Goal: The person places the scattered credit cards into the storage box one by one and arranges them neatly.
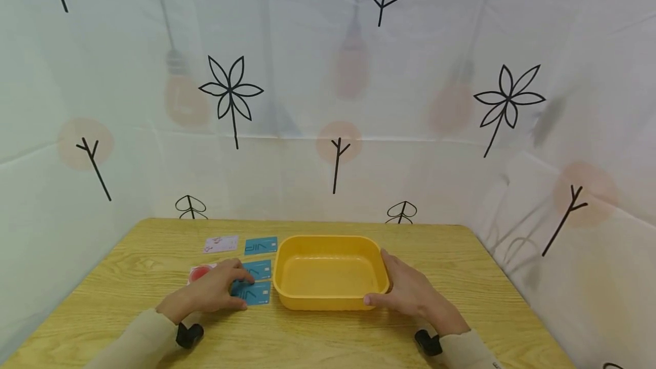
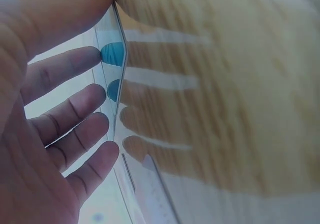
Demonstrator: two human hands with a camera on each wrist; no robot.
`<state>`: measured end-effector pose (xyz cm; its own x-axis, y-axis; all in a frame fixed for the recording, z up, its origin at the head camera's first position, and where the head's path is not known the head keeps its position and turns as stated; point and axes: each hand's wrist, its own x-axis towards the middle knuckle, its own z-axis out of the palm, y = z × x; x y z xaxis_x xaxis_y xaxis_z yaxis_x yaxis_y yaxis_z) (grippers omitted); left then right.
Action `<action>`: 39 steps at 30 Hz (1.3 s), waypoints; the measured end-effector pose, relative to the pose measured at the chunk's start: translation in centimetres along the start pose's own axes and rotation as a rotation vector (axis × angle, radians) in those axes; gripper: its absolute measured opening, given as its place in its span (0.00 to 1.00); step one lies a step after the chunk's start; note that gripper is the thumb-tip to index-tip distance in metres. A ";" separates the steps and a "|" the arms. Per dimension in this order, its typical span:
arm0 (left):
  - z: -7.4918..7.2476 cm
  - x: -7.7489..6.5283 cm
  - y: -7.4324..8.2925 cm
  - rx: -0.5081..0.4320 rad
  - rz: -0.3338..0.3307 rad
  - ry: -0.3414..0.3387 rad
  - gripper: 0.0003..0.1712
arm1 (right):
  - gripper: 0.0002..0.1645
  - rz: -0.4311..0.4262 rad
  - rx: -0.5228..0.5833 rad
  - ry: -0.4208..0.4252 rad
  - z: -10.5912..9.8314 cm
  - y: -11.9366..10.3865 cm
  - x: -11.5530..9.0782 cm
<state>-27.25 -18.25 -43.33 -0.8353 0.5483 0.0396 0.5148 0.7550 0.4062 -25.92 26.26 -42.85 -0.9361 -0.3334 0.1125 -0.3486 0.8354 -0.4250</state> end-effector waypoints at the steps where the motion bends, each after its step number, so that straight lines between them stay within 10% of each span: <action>1: 0.0 0.0 0.0 -0.003 -0.003 -0.003 0.25 | 0.67 -0.001 -0.001 0.000 0.0 0.0 0.0; 39: 0.1 0.9 1.3 0.015 -0.080 0.021 0.26 | 0.67 -0.021 -0.021 0.005 0.0 0.1 0.1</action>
<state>-27.33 -16.70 -42.80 -0.8775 0.4788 0.0268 0.4493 0.8013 0.3951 -26.00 26.31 -42.89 -0.9287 -0.3490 0.1257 -0.3693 0.8374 -0.4031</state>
